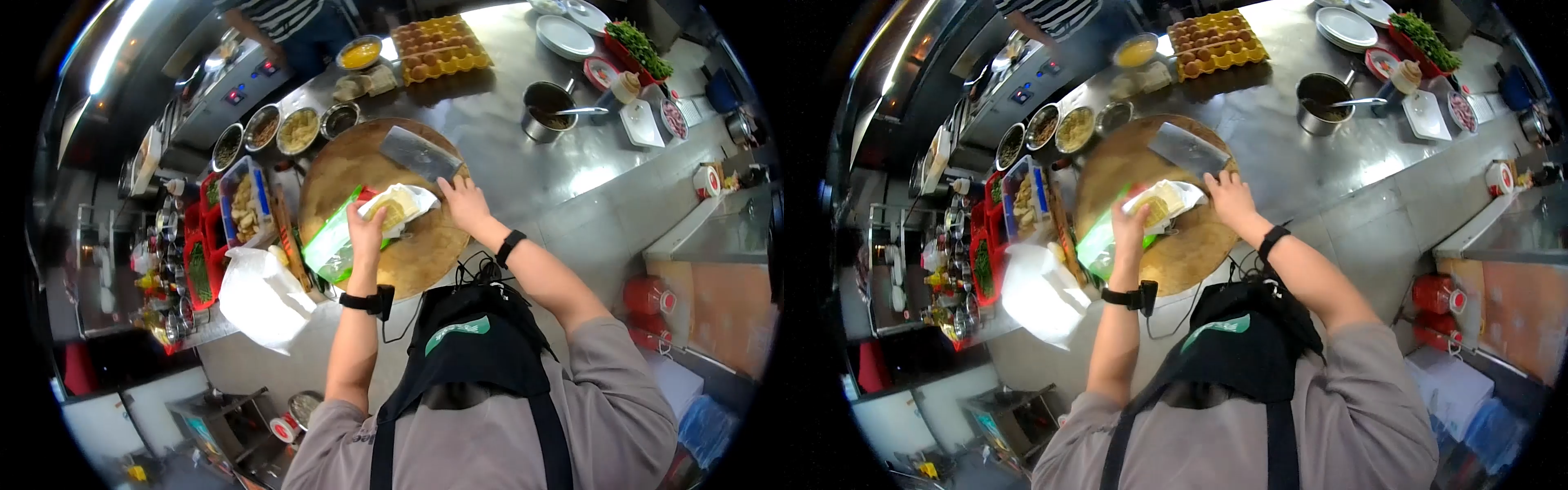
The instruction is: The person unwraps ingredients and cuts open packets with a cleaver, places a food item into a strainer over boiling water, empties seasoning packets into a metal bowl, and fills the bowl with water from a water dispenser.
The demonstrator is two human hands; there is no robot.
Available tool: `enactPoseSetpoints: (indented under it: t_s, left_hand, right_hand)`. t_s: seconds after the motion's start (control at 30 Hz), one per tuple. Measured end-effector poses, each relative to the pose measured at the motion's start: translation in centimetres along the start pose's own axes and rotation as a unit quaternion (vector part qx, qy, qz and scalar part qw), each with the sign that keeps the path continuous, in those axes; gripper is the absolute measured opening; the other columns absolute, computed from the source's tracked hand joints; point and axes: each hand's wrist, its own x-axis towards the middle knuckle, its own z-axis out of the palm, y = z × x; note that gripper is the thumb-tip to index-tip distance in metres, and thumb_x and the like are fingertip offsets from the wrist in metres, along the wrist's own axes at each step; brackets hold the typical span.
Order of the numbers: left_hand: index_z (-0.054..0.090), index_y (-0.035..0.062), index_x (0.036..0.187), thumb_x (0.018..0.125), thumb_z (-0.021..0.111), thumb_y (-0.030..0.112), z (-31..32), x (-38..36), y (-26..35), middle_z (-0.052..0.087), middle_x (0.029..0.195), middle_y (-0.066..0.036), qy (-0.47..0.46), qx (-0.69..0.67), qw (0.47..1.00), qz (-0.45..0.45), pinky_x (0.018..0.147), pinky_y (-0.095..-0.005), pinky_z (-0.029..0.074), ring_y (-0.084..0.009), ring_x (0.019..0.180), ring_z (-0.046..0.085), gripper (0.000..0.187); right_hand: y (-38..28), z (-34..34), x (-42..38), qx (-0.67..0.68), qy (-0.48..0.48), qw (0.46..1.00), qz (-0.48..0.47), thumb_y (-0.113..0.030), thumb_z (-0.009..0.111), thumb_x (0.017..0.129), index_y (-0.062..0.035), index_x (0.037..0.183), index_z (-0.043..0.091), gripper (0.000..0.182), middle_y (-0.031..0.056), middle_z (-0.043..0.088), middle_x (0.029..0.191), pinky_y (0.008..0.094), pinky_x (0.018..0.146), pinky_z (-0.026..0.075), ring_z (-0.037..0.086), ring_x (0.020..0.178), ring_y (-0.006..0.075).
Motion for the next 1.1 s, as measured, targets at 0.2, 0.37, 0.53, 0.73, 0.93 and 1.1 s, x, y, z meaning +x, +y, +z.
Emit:
enactPoseSetpoints:
  t_s: [0.2, 0.37, 0.53, 0.73, 0.93, 1.1]
  left_hand:
    - [0.048, 0.0016, 0.109, 0.080, 0.074, 0.010, 3.7, 0.5, 2.6, 0.057, 0.100, -0.009, 0.008, -0.035, 0.998, 0.056, 0.077, -0.0324, 0.047, -0.0201, 0.089, 0.057, 0.040]
    - [0.049, -0.0009, 0.110, 0.074, 0.077, 0.015, 8.3, 3.3, -1.7, 0.052, 0.115, -0.025, -0.010, 0.138, 0.990, 0.007, 0.088, -0.0406, 0.044, -0.0398, 0.106, 0.052, 0.048]
    - [0.048, 0.0015, 0.117, 0.072, 0.078, 0.023, 8.3, 1.7, 0.3, 0.046, 0.127, -0.026, 0.036, 0.368, 0.916, 0.159, 0.100, -0.0485, 0.036, -0.0419, 0.119, 0.044, 0.058]
    - [0.046, 0.0109, 0.134, 0.072, 0.076, 0.027, 9.8, 0.4, 0.1, 0.045, 0.131, -0.015, -0.062, 0.448, 0.861, 0.231, 0.105, -0.0524, 0.030, -0.0347, 0.125, 0.040, 0.071]
    - [0.050, 0.0116, 0.132, 0.077, 0.072, 0.030, 9.1, 0.7, -0.7, 0.046, 0.130, -0.016, -0.092, 0.418, 0.873, 0.234, 0.105, -0.0517, 0.028, -0.0333, 0.124, 0.040, 0.062]
    - [0.051, 0.0119, 0.134, 0.086, 0.063, 0.036, 9.1, 1.0, -1.8, 0.046, 0.131, -0.018, -0.059, 0.390, 0.877, 0.276, 0.102, -0.0517, 0.031, -0.0364, 0.121, 0.042, 0.055]
  right_hand:
    - [2.2, -9.8, 2.0, 0.104, -0.019, 0.994, 0.039, -0.010, 0.059, 0.077, -0.0142, 0.132, 0.047, 0.056, 0.0163, 0.063, 0.092, 0.0440, 0.070, 0.051, 0.063, 0.082, 0.0348]
    - [4.8, -17.9, 0.8, 0.200, -0.020, 0.979, 0.025, -0.012, 0.059, 0.084, -0.0139, 0.130, 0.050, 0.047, 0.0167, 0.063, 0.085, 0.0439, 0.068, 0.049, 0.062, 0.078, 0.0350]
    - [4.1, -21.8, -0.9, 0.173, -0.157, 0.972, 0.009, -0.008, 0.058, 0.086, -0.0182, 0.140, 0.046, 0.056, 0.0170, 0.059, 0.081, 0.0417, 0.067, 0.046, 0.057, 0.072, 0.0347]
    - [3.5, -21.2, -0.5, 0.139, -0.196, 0.968, -0.069, -0.008, 0.056, 0.087, -0.0190, 0.140, 0.046, 0.055, 0.0178, 0.058, 0.082, 0.0434, 0.069, 0.046, 0.057, 0.075, 0.0364]
    - [2.1, -21.4, 1.9, 0.081, -0.273, 0.956, -0.068, -0.011, 0.053, 0.087, -0.0171, 0.138, 0.048, 0.051, 0.0210, 0.062, 0.085, 0.0480, 0.071, 0.047, 0.059, 0.078, 0.0411]
    - [0.5, -19.9, 4.1, 0.032, -0.293, 0.951, -0.093, -0.009, 0.051, 0.086, -0.0156, 0.140, 0.044, 0.055, 0.0237, 0.061, 0.074, 0.0471, 0.065, 0.046, 0.058, 0.066, 0.0399]
